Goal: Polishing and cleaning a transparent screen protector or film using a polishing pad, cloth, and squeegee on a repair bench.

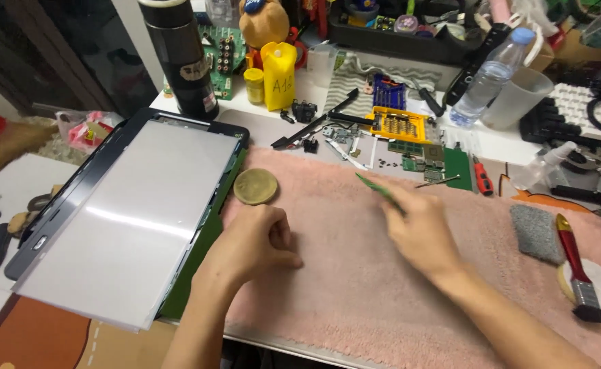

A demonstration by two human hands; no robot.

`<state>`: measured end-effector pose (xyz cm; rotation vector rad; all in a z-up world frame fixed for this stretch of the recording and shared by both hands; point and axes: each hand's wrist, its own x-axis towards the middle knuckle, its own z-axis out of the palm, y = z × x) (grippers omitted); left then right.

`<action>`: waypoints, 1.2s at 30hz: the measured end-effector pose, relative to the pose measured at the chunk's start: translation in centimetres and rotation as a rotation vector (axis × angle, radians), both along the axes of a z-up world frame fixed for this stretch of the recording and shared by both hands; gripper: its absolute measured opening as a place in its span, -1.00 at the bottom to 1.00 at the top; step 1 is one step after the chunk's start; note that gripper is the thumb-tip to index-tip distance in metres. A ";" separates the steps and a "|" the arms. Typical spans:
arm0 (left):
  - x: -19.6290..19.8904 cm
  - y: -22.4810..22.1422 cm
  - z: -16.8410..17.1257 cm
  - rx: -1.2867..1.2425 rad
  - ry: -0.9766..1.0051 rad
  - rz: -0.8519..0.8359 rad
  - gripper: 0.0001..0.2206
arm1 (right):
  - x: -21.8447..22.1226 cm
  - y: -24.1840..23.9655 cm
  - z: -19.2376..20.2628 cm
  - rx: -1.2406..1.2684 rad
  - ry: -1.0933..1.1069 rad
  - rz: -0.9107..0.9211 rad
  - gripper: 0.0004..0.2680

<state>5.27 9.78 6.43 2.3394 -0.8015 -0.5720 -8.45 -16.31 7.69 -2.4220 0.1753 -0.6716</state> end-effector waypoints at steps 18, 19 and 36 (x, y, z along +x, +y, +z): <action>-0.8 -0.5 1.8 0.048 0.012 -0.020 -0.51 | -0.5 6.3 -4.2 -0.198 0.340 0.446 -0.57; -0.9 -0.4 1.6 0.047 0.011 -0.021 -0.51 | 0.1 6.0 -4.7 -0.199 0.340 0.444 -0.57; 0.5 -1.0 -1.1 -0.241 -0.290 -0.356 0.10 | -1.6 6.4 -7.7 -0.190 0.296 0.475 -0.38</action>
